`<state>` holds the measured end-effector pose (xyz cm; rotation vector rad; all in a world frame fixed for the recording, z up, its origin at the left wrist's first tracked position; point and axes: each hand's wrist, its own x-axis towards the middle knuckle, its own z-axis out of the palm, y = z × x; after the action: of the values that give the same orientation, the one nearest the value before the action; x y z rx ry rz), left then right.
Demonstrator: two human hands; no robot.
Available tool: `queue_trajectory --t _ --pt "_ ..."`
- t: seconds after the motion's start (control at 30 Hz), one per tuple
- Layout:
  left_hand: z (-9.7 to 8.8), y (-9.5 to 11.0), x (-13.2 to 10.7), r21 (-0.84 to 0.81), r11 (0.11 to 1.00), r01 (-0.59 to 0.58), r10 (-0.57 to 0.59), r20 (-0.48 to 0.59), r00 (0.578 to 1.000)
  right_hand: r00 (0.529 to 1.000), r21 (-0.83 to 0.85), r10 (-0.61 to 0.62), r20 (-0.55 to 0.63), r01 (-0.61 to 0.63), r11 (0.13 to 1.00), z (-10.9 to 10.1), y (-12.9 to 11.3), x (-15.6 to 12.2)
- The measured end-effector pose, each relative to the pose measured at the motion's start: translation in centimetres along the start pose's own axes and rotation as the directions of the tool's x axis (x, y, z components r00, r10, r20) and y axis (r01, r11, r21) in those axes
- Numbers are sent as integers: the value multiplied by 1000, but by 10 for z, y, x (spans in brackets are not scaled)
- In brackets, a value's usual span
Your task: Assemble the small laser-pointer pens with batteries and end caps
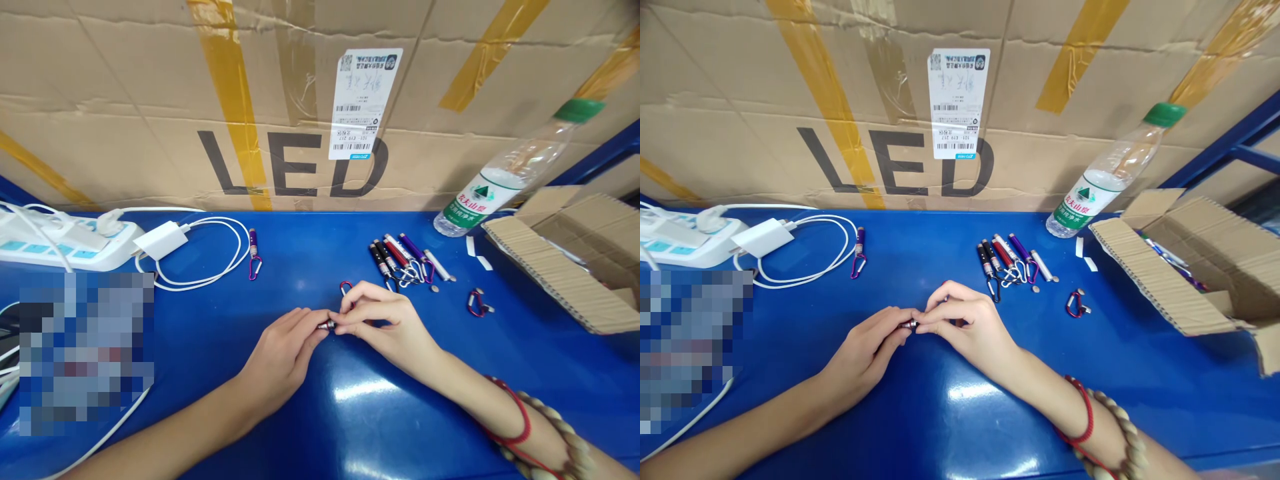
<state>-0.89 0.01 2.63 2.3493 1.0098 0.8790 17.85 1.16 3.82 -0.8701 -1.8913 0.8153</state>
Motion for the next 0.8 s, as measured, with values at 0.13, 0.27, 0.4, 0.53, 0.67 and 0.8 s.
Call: queue_trajectory --t 0.13,0.27,0.4,0.53,0.67,0.8 --pt "0 1 0 -20 1000 12 -12 13 1000 998 -17 -44 39 44 999 -1 4 -5" --pt "-1 2 0 -23 1000 -8 8 20 1000 987 -29 -60 152 65 997 -6 6 -7" --pt "-1 3 1 -33 999 -25 27 37 999 977 -64 -103 186 116 991 -10 6 -7" --pt "-1 3 0 -61 998 -4 9 68 998 976 -110 -126 176 147 983 -11 6 -5" --pt "-1 4 -1 -105 993 49 -38 103 994 974 -140 -135 184 162 977 -11 8 -5" --pt "-1 5 -2 -113 993 45 -30 127 991 971 -167 -145 191 177 970 -11 9 -6"
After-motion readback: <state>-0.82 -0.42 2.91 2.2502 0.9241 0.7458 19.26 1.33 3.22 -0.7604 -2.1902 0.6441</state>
